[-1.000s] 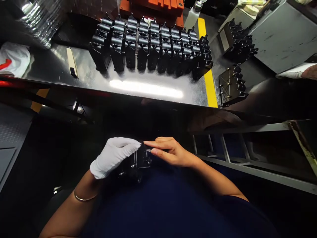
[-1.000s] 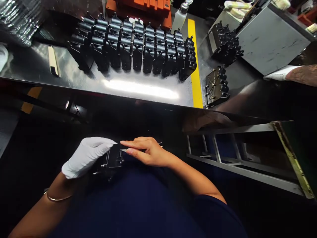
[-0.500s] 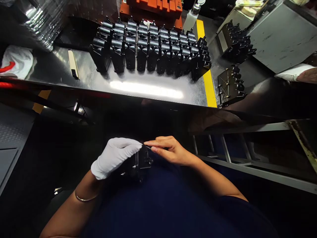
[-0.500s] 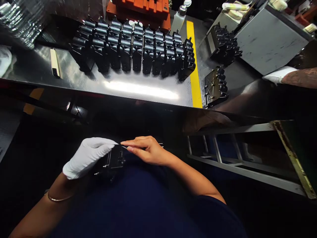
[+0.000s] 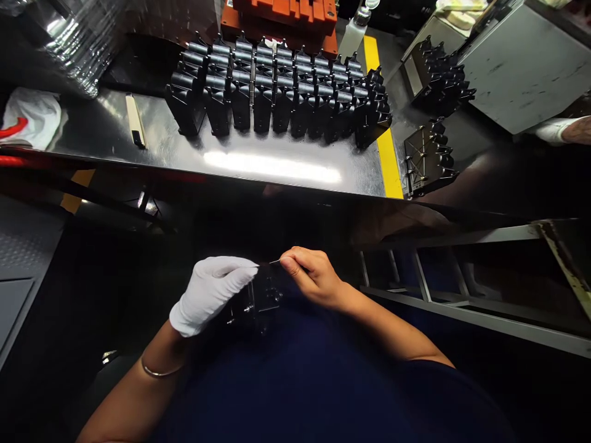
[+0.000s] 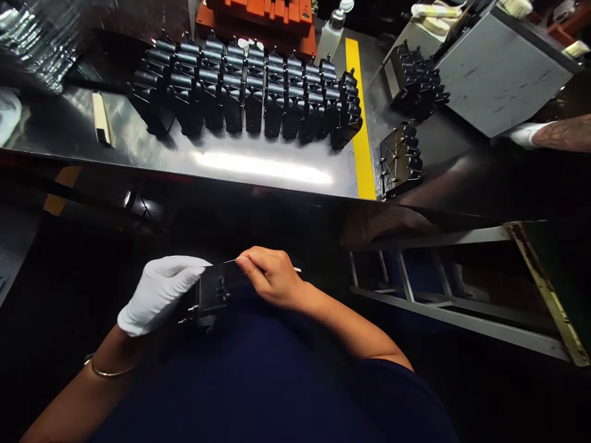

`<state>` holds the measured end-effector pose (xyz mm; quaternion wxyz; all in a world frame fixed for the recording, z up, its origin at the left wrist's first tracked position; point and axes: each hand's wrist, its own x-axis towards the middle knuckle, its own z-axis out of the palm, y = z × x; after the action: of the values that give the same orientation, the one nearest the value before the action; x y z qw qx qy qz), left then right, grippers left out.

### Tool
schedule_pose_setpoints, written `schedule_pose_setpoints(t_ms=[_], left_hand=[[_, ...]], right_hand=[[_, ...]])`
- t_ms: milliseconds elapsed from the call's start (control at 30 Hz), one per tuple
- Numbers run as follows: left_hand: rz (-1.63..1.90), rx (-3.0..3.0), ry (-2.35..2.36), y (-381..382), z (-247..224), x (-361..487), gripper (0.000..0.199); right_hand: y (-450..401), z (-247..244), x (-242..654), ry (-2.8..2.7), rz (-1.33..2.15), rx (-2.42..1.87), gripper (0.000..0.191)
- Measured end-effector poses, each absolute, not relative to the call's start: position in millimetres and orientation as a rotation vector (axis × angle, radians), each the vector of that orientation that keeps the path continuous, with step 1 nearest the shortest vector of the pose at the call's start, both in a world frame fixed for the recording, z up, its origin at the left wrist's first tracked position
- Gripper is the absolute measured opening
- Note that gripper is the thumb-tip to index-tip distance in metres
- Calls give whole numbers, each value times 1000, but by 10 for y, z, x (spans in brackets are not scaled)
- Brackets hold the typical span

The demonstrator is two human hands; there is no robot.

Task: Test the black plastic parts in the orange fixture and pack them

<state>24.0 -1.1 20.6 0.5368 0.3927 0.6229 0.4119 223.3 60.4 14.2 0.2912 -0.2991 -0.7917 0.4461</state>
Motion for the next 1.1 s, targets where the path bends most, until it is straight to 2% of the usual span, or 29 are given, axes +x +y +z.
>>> schedule_pose_setpoints(t_ms=[667,800,967,1100], left_hand=[[1152,993,1469,-19,131,299,7],[1163,957,1482,-40,138,325,10],[1141,951,1460,-37,154,360,13],[1170,919,1533,-11,150,345,16]], right_hand=[[548,174,2217,-2187,1113,-670,26],[600,185,2254,-2229,1265,-558,31],[700,219,2302,-2067,1703,-395,34],[708,218,2280,-2046,1416,-538,28]])
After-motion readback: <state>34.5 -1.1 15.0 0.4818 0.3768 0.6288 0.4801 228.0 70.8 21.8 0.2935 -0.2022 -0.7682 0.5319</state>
